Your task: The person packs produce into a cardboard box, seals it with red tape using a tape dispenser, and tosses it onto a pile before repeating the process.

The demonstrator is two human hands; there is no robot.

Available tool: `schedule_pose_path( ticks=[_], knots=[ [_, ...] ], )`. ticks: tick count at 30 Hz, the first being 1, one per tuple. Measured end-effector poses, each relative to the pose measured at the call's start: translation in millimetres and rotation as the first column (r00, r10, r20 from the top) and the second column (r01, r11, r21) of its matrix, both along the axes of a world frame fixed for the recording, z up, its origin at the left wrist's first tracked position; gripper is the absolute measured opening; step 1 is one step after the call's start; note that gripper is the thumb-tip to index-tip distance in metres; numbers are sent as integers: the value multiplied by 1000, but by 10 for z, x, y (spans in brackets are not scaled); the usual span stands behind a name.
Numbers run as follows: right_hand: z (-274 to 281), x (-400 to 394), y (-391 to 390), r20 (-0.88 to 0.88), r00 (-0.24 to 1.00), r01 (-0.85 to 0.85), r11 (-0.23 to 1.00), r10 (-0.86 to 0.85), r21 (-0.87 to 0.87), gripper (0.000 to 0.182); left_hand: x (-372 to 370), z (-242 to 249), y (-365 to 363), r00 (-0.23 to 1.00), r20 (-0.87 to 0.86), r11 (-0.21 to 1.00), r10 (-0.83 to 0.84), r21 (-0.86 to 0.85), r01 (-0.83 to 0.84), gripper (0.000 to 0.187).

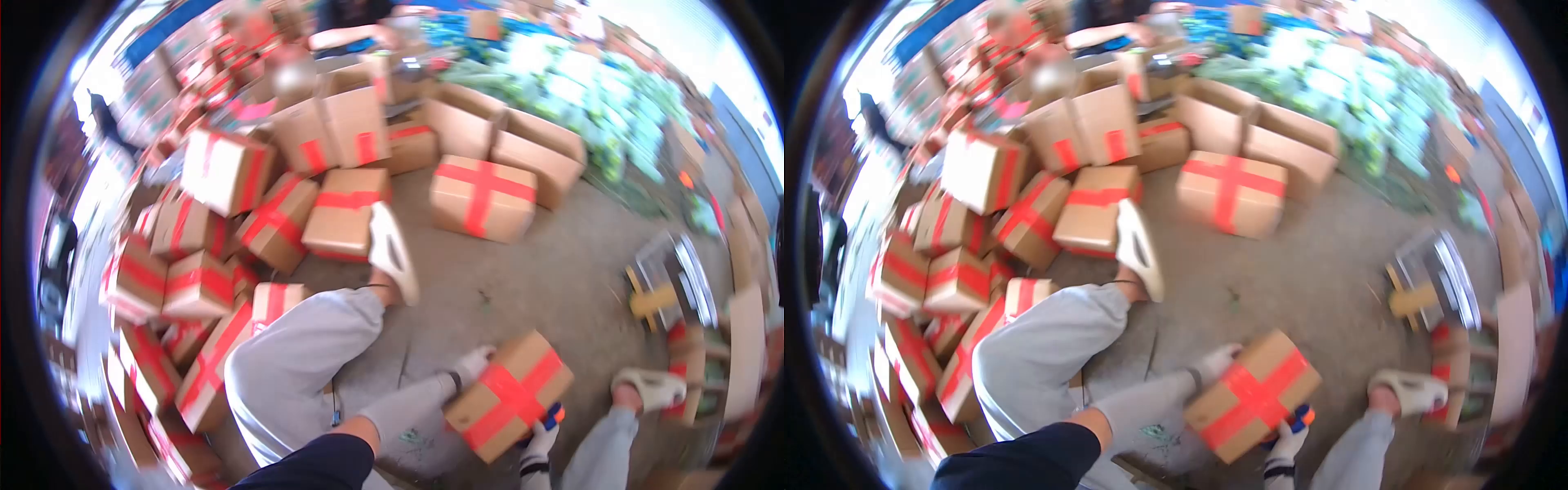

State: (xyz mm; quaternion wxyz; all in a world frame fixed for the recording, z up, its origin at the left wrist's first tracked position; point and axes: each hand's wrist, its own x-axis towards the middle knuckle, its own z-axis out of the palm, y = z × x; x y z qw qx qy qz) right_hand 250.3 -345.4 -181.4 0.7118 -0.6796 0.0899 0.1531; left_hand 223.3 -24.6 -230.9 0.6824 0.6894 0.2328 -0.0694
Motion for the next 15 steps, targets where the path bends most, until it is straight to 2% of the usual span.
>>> schedule_pose_path(
  ticks=[1,2,3,4,5,7,8,9,10,12,13,14,15],
  knots=[
    [188,7,185,-44,991,117,985,-123,-125,69,-62,356,-15,994,-97,997,51,-46,-55,72],
    [461,83,330,-17,992,122,979,-127,-163,67,-266,976,-152,974,-212,990,78,-99,-101,78],
    [756,223,487,32,997,74,984,-69,-162,66,-390,1316,-215,967,-186,931,176,-289,-225,88],
    [1097,373,632,102,995,39,988,-24,-149,65,-491,1278,-186,979,-114,940,171,-280,-197,86],
    [1479,495,821,190,981,-10,992,34,-128,64,-582,1358,-73,990,-1,902,144,-410,-132,78],
    [2337,528,1228,339,921,-158,980,191,-123,62,-573,1356,-17,928,217,922,302,-315,-226,65],
    [2819,399,1505,413,866,-248,960,281,-133,61,-725,1821,116,911,67,603,407,-769,-213,62],
    [3323,204,1825,491,795,-323,934,356,-153,60,-886,2553,323,915,-128,100,382,-979,-179,58],
    [3759,-35,2109,565,708,-390,901,425,-189,59,-1039,3200,323,881,-135,123,454,-969,-212,63],
    [4481,-514,2601,688,486,-479,823,539,-306,58,-915,3638,378,815,161,216,557,-975,45,66],
    [4740,-770,2786,706,368,-502,768,605,-397,57,-720,3411,526,715,412,260,565,-911,319,64],
    [4870,-982,2923,713,266,-539,714,649,-448,57,-542,3170,689,561,611,289,559,-777,559,61],
    [4931,-1197,3027,721,190,-599,661,666,-452,56,-463,3331,741,359,751,301,554,-583,754,60]
  ],
)
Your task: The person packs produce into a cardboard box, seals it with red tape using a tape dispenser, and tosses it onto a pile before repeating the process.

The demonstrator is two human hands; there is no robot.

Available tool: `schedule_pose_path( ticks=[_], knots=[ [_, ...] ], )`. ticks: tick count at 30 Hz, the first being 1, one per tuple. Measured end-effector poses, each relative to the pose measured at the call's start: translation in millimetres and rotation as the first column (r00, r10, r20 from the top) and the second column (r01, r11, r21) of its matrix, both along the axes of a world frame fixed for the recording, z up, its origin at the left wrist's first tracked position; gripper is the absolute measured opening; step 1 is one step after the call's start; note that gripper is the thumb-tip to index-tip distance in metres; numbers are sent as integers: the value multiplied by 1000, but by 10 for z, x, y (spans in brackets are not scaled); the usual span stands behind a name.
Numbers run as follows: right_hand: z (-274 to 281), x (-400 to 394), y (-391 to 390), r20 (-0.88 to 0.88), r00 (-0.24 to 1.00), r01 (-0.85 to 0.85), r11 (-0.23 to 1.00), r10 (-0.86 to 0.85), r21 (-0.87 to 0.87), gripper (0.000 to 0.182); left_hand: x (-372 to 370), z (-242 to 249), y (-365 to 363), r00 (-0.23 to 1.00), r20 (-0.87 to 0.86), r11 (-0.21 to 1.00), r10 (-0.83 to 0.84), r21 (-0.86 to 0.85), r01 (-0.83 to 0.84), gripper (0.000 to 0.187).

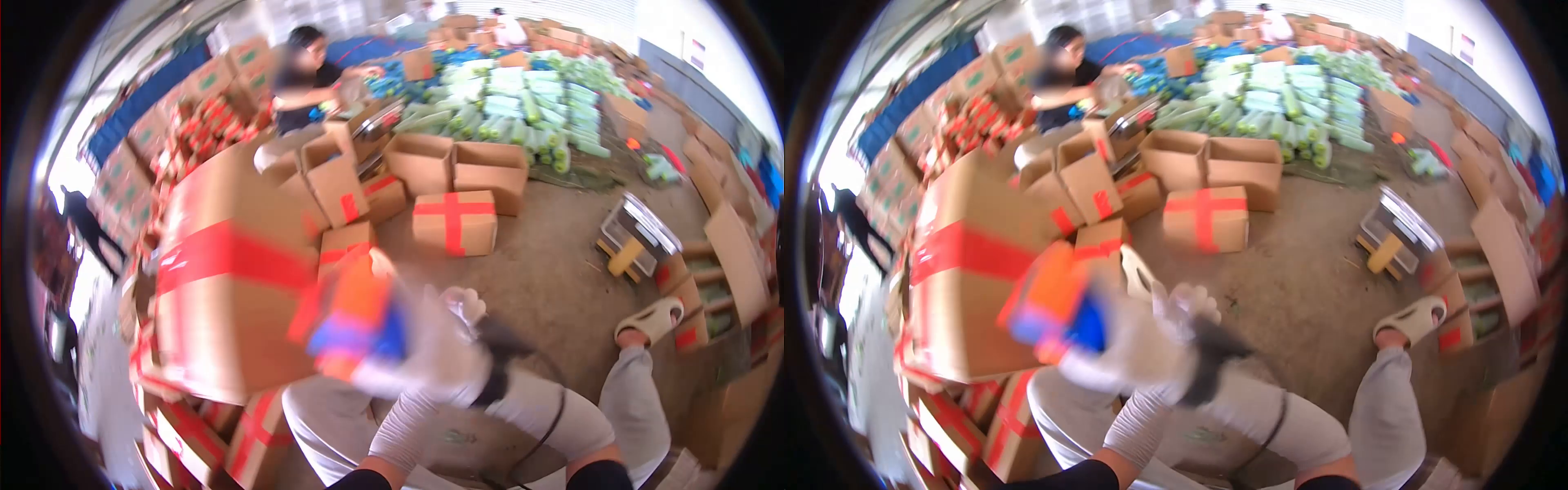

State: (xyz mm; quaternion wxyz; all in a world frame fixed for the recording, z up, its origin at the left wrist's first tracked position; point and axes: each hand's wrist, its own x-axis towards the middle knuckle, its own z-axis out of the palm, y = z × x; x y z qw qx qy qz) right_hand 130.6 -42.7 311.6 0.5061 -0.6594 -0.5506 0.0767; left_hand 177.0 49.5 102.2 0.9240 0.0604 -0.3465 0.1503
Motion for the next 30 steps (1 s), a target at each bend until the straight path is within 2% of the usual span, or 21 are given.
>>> schedule_pose_path(
  ticks=[1,3,4,5,6,7,8,10,11,12,14,16,18,20,21,22,24,25,26,28,30],
  knots=[
    [-147,-187,99,-130,939,-261,908,317,329,61,-12,149,18,974,-218,997,-62,35,71,61],
    [-279,-91,-221,-153,964,-184,959,220,218,71,201,29,229,827,-559,934,55,322,156,54],
    [-384,0,-497,-169,968,-160,977,183,141,75,201,-68,238,712,-631,814,306,562,149,49],
    [-495,156,-825,-286,958,-19,999,7,-38,76,203,-101,251,579,-600,629,552,755,184,45],
    [-596,376,-1210,-362,914,101,968,-182,-230,76,247,-116,315,444,-473,398,761,881,256,41],
    [-963,654,-1634,-582,796,60,979,-165,-196,77,343,-234,452,337,-477,393,812,873,287,37],
    [-1277,959,-2139,-441,829,189,914,-344,-358,79,458,-366,606,218,-474,397,853,861,318,35],
    [-1237,1209,-2810,-522,661,380,841,-539,-386,80,759,-403,886,208,190,-253,960,907,336,46],
    [-1080,1259,-3009,-557,549,498,779,-623,-382,81,1052,-379,948,265,303,-388,916,838,383,52],
    [-1244,1357,-3250,-739,330,553,755,-587,-352,81,1347,-209,971,325,404,-513,855,748,421,59],
    [-1371,1558,-3438,-847,219,644,724,-484,-247,82,2130,-107,1004,458,496,-675,737,571,467,69],
    [-1532,1793,-3733,-730,286,558,727,-621,-400,80,2933,-564,1267,423,612,-742,668,589,320,66],
    [-1388,1858,-3496,-654,276,616,652,-705,-442,95,3782,-678,1417,175,827,-821,534,458,341,71],
    [-1086,1893,-3081,-562,254,667,563,-787,-488,110,4564,-630,1754,178,927,-904,331,257,342,69],
    [-1005,1990,-3242,-378,293,517,478,-878,-710,114,4787,-533,1835,361,846,-885,392,240,398,63],
    [-1048,1948,-3217,-281,349,560,440,-894,-702,115,4913,-419,1877,530,719,-867,450,210,451,57],
    [-1116,1891,-3238,-72,409,608,331,-910,-722,115,5076,-414,1890,644,628,-898,437,269,347,39],
    [-1131,1875,-3291,23,428,621,276,-903,-733,115,5006,-378,1833,724,632,-961,276,202,190,31],
    [-1140,1847,-3354,115,449,644,232,-886,-729,114,4770,-417,1700,715,639,-954,283,266,140,27],
    [-1113,1883,-3313,39,399,666,260,-916,-700,113,4401,-579,1553,708,691,-986,142,163,39,27],
    [-1120,1795,-3330,-43,394,678,322,-918,-661,113,4174,-340,1338,767,641,-992,-3,95,-83,27]
  ],
)
